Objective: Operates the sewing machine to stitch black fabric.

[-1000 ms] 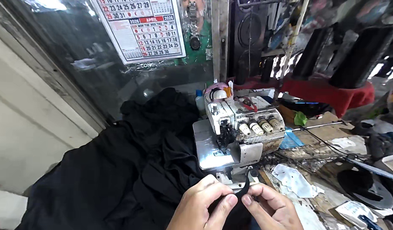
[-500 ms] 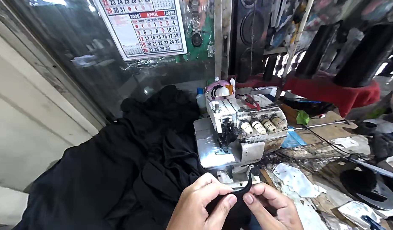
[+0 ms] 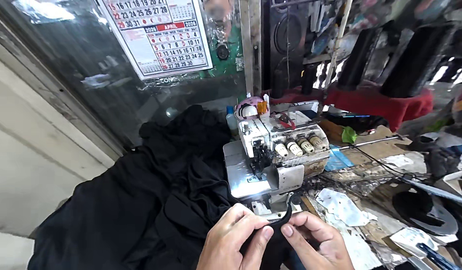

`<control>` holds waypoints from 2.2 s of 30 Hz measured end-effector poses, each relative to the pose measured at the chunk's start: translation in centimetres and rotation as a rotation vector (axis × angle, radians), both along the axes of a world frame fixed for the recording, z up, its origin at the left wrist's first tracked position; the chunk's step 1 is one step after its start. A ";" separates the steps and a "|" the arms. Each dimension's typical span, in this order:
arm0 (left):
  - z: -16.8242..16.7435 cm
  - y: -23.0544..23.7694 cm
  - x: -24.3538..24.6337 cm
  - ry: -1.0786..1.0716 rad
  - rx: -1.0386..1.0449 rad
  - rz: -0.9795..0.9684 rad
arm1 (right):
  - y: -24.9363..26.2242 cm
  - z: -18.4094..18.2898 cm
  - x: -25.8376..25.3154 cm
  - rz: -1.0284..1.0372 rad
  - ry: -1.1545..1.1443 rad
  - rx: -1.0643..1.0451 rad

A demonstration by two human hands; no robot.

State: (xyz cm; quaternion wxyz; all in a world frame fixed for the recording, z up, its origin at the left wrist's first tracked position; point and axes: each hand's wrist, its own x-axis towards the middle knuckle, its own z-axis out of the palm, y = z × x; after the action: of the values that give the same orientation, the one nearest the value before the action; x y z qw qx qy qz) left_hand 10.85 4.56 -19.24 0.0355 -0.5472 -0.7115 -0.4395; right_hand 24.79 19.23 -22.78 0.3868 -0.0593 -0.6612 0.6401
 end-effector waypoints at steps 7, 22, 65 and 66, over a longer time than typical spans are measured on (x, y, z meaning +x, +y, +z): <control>0.1 0.0 0.0 0.047 -0.025 0.052 | -0.1 0.2 -0.1 -0.015 -0.035 0.017; 1.5 6.5 -8.4 0.165 -0.472 0.073 | 3.8 -2.4 -7.5 -0.447 -0.231 0.176; -2.7 6.6 -6.8 0.472 -0.146 0.293 | 3.7 -3.0 -6.2 -0.467 -0.306 0.561; -2.5 6.7 -6.8 0.479 -0.157 0.286 | 3.7 -2.9 -6.2 -0.470 -0.305 0.587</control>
State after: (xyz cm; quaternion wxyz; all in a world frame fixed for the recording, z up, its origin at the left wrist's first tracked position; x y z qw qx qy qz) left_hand 4.05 11.28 -21.74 0.2218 -0.5307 -0.7845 -0.2316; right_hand 18.58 22.96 -25.69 0.4205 -0.1906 -0.8340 0.3021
